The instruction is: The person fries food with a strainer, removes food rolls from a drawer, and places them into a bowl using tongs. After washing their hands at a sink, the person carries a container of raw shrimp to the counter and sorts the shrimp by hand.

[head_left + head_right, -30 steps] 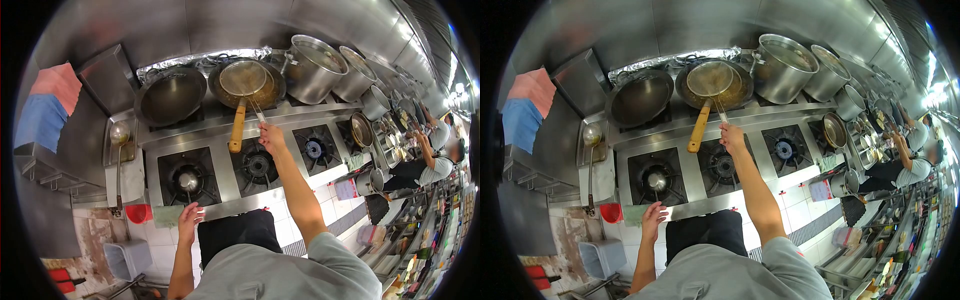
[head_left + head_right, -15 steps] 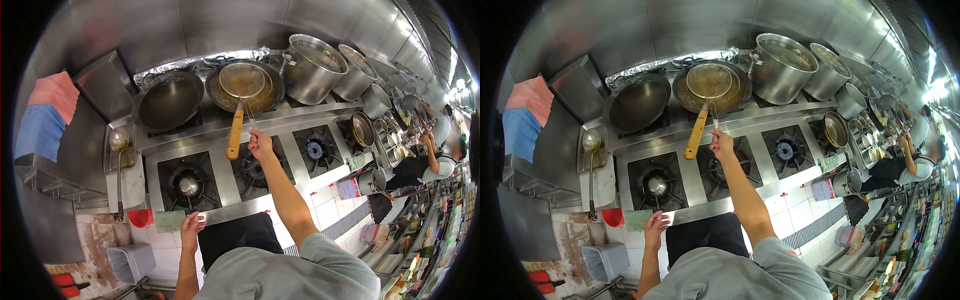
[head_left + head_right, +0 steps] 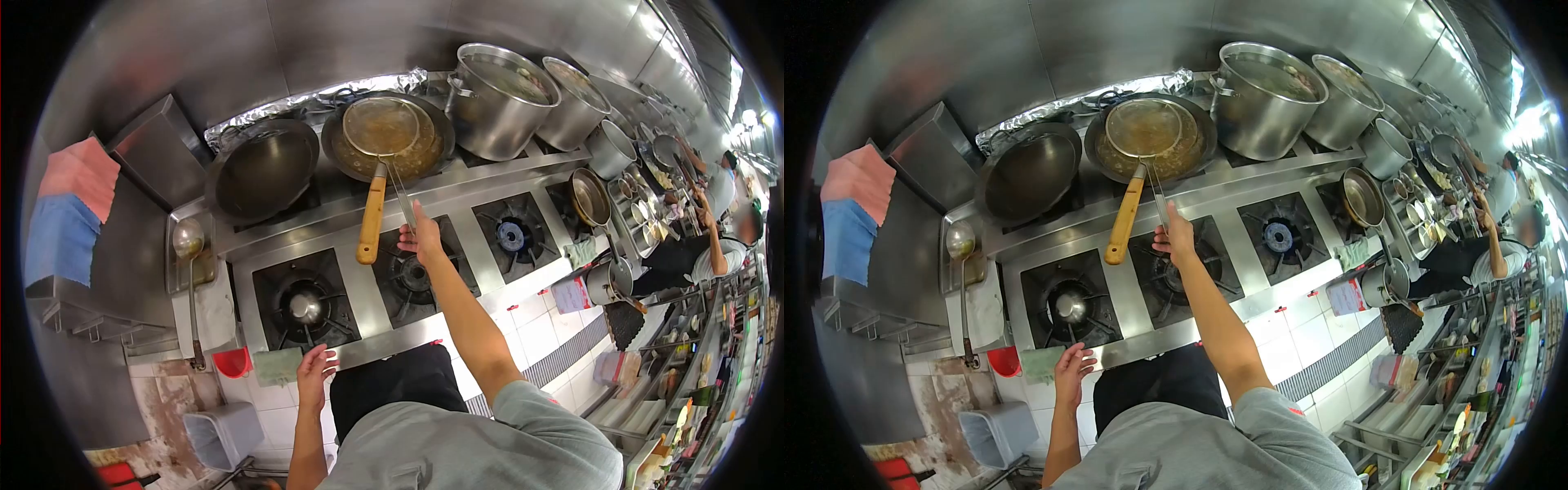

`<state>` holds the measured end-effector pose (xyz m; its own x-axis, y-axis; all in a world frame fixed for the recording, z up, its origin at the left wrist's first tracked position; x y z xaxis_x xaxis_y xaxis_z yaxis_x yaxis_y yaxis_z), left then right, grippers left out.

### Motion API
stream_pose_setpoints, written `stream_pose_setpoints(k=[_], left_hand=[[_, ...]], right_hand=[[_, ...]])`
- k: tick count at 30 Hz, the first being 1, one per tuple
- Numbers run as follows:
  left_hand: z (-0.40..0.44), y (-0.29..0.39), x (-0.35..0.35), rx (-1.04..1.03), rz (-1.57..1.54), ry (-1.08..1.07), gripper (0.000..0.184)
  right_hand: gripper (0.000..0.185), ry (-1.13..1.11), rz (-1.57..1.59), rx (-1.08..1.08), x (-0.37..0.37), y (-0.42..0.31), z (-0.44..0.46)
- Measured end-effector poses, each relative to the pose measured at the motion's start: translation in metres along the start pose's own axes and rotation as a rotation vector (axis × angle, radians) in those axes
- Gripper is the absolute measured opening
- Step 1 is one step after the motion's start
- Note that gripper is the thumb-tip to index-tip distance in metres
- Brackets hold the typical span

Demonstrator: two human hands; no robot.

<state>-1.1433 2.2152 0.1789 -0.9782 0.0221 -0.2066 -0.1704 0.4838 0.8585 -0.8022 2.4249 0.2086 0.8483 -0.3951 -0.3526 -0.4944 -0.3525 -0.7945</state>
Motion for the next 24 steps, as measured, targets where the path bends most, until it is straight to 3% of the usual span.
stream_pose_setpoints(k=[4, 11, 13, 17, 24], left_hand=[[0.004, -0.001, -0.001, -0.001, 0.006, -0.006, 0.03], [0.007, -0.001, -0.008, 0.057, 0.051, -0.039, 0.031], [0.009, 0.0, -0.014, 0.064, 0.047, -0.139, 0.031], [0.017, 0.004, -0.042, 0.115, 0.134, -0.334, 0.032], [0.027, -0.015, -0.117, 0.281, 0.441, -0.904, 0.032]], right_hand=[[0.068, 0.049, -0.106, 0.036, 0.003, -0.01, -0.014], [0.073, 0.179, -0.13, 0.137, 0.033, 0.026, -0.064], [0.071, 0.2, -0.322, 0.25, 0.05, 0.047, -0.102], [0.065, 0.338, -0.576, 0.139, 0.101, 0.111, -0.174], [0.07, 0.815, -0.378, 0.127, 0.184, 0.154, -0.344]])
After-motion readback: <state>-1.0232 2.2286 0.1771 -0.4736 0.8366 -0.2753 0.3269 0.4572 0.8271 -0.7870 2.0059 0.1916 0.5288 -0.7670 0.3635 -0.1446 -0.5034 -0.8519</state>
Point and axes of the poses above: each hand's wrist, its own z-axis towards the middle knuckle, its own x-axis out of the back of the hand, y = z × x, the point moved 3 cm from there along z, towards the middle knuckle, and after that the axes turned 5 degrees about -y, right-handed, at the moved point
